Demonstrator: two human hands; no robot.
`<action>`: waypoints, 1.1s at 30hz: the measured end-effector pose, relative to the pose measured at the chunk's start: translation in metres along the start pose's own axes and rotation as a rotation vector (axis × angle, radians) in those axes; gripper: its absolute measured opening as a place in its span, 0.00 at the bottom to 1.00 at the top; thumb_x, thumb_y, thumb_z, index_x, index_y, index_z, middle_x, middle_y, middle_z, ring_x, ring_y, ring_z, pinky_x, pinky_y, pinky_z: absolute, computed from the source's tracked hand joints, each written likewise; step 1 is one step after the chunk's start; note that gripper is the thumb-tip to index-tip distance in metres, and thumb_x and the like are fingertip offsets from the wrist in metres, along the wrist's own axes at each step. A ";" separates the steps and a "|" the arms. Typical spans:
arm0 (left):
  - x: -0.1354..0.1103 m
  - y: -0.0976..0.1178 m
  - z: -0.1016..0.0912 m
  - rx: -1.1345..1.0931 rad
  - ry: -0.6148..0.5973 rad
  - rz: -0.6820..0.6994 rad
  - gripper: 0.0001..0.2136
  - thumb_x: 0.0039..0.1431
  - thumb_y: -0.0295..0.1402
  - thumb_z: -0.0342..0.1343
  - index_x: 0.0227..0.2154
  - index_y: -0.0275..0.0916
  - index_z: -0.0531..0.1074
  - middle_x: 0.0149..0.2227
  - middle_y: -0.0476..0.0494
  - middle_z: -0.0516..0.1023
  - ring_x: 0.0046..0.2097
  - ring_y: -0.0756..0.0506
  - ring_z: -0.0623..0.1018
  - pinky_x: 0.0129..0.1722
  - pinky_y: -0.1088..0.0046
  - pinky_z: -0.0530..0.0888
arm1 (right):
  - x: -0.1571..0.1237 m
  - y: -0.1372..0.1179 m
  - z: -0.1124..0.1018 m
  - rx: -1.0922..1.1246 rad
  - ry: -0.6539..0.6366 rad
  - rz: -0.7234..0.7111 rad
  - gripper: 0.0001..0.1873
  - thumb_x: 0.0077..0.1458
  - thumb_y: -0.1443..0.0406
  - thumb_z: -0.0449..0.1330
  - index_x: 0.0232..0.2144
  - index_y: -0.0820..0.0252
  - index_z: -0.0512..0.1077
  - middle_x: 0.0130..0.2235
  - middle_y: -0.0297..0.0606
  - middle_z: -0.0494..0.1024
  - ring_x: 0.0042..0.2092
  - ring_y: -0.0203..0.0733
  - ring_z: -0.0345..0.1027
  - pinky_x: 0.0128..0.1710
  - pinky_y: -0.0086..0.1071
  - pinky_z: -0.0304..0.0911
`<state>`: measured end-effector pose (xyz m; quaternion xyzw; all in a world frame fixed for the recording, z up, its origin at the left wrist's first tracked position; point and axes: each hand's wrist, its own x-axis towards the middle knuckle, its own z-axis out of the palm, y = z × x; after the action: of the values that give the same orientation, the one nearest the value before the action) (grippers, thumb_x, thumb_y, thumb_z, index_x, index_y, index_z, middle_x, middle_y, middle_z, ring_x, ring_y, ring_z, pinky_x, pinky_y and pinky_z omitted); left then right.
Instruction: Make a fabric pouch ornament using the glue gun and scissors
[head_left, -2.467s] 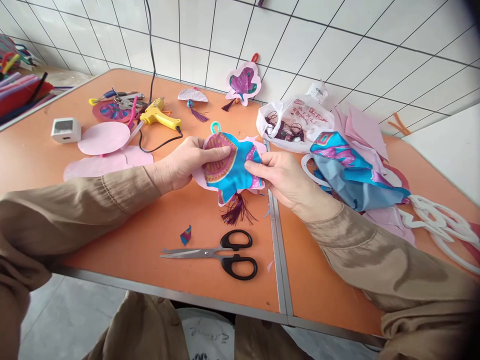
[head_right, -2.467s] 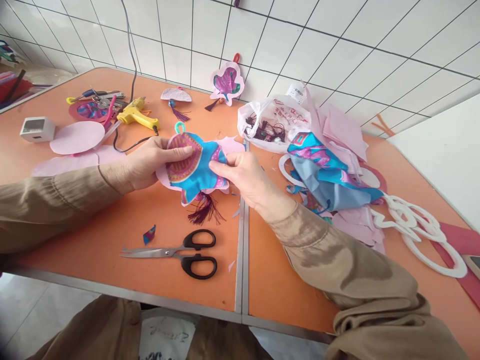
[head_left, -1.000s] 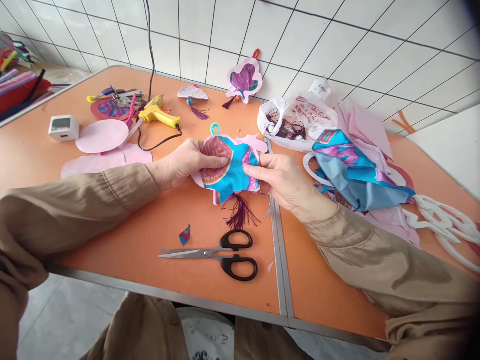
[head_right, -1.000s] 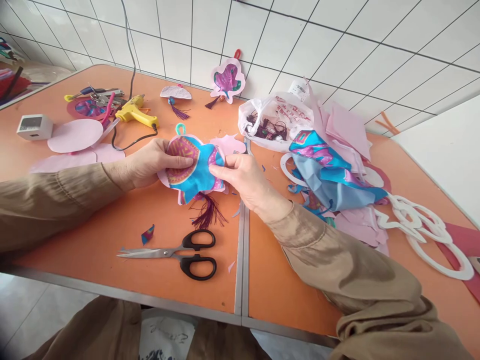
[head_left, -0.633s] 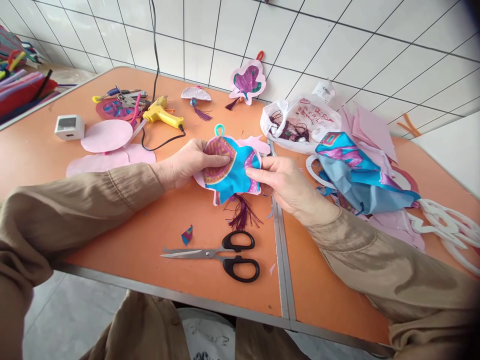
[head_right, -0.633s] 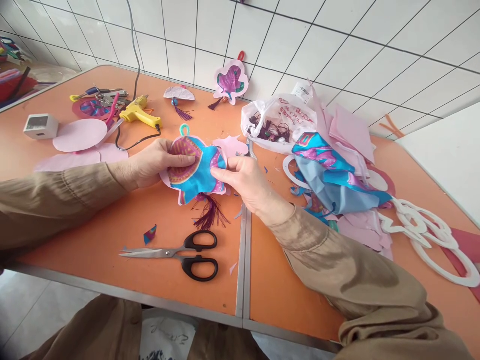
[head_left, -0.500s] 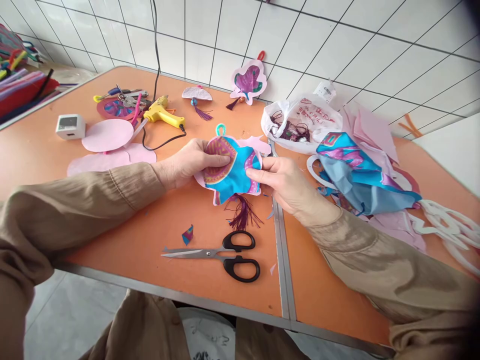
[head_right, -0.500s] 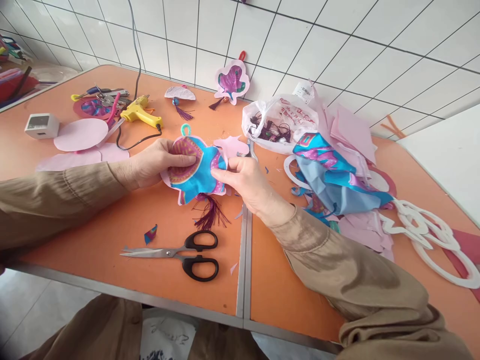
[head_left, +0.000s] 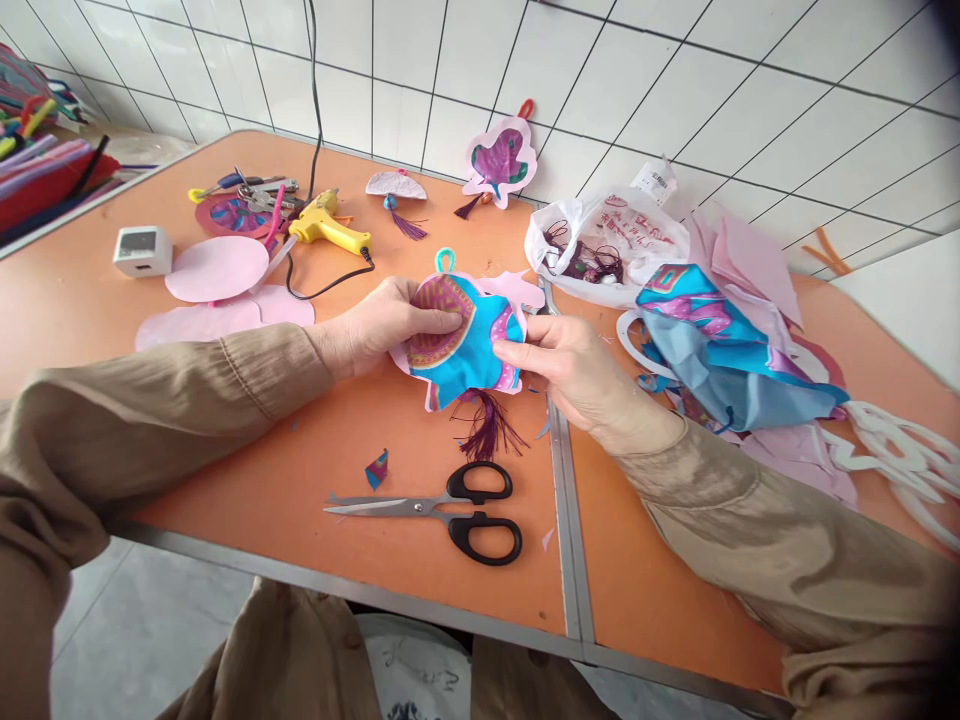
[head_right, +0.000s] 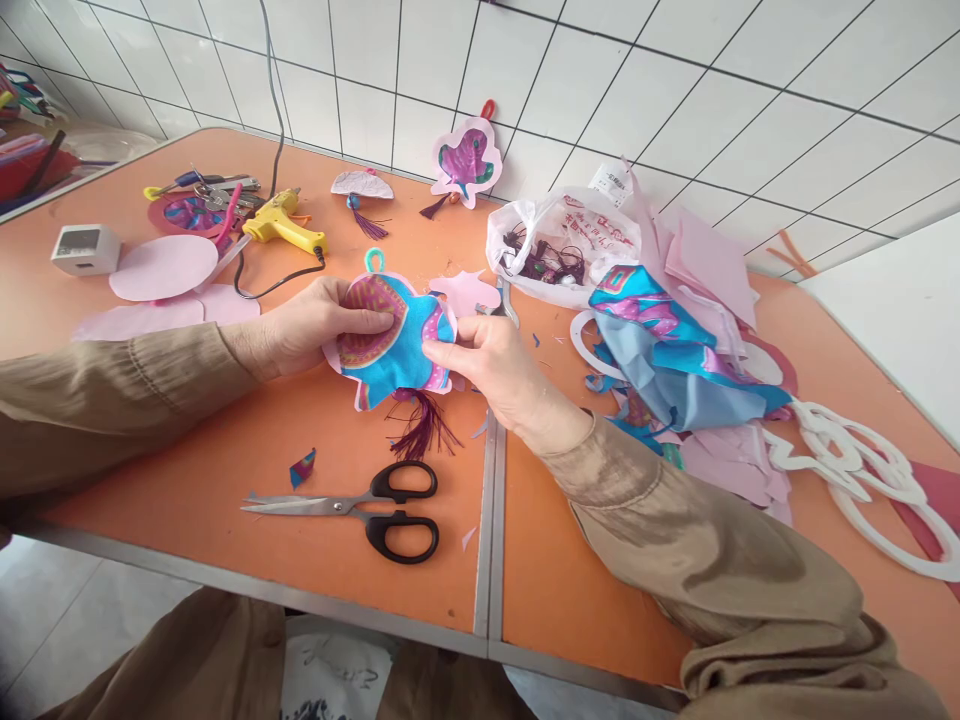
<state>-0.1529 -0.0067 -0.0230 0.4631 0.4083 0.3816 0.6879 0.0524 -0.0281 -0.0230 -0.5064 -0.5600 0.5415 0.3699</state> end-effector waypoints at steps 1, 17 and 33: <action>-0.001 0.001 0.001 -0.009 0.010 -0.010 0.07 0.56 0.23 0.66 0.24 0.33 0.77 0.24 0.49 0.78 0.27 0.52 0.75 0.35 0.73 0.75 | 0.000 0.000 0.000 0.003 -0.002 -0.002 0.22 0.34 0.53 0.78 0.17 0.60 0.72 0.20 0.32 0.71 0.24 0.33 0.61 0.25 0.31 0.55; 0.003 -0.001 -0.004 -0.062 -0.013 -0.061 0.04 0.52 0.27 0.71 0.27 0.33 0.81 0.29 0.43 0.83 0.30 0.48 0.80 0.32 0.73 0.78 | 0.002 0.007 -0.002 -0.028 0.022 -0.042 0.18 0.39 0.55 0.75 0.18 0.58 0.72 0.20 0.31 0.70 0.24 0.34 0.60 0.25 0.31 0.55; 0.006 -0.003 -0.002 -0.105 0.067 -0.052 0.07 0.54 0.23 0.68 0.23 0.34 0.78 0.27 0.47 0.80 0.29 0.50 0.78 0.33 0.75 0.75 | -0.011 0.016 -0.005 -0.782 0.273 -1.235 0.13 0.56 0.67 0.64 0.45 0.53 0.75 0.50 0.45 0.80 0.53 0.54 0.75 0.52 0.52 0.73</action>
<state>-0.1523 -0.0010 -0.0274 0.4027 0.4225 0.3999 0.7067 0.0620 -0.0395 -0.0364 -0.2569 -0.8436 -0.0719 0.4660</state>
